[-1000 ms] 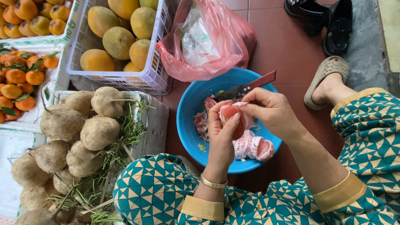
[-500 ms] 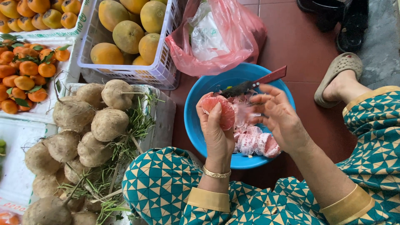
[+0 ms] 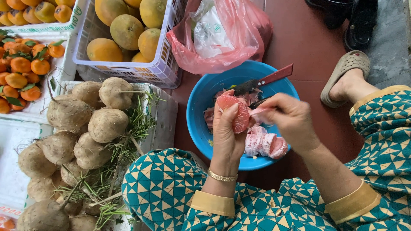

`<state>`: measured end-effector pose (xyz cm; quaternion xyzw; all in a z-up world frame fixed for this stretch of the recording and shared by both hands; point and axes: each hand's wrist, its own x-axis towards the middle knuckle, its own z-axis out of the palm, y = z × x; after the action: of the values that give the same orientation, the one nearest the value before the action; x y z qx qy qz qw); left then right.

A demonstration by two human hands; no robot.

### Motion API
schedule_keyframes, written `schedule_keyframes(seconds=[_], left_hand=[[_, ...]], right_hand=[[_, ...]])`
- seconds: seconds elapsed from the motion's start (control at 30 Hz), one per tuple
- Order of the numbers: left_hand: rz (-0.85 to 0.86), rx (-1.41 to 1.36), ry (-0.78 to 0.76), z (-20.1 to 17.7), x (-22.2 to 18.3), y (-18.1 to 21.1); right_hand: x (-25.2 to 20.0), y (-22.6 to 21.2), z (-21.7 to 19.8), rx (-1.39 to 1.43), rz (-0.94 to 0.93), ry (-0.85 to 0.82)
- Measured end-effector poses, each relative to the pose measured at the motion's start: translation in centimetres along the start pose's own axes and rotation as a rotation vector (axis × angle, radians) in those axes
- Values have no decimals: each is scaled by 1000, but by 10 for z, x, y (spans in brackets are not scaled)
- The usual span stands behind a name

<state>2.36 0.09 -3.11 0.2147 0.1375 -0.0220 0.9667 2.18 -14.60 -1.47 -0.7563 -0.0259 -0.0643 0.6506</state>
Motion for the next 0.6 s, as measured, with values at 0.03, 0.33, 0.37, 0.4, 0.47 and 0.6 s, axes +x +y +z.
schedule_keyframes(seconds=[0.03, 0.33, 0.37, 0.4, 0.47, 0.6], left_hand=[[2, -2, 1, -2, 2, 4], [-69, -107, 11, -9, 9, 12], [-83, -80, 91, -9, 11, 10], [-80, -48, 176, -12, 13, 13], [-11, -74, 136, -30, 29, 3], [83, -31, 123, -22, 24, -6]], right_hand=[[1, -1, -8, -1, 0, -3], [30, 151, -34, -362, 232, -334], [28, 155, -40, -549, 390, -406], [29, 161, -38, -729, 539, -481], [39, 152, -31, -388, 343, -344], [38, 71, -10, 127, 134, -237]])
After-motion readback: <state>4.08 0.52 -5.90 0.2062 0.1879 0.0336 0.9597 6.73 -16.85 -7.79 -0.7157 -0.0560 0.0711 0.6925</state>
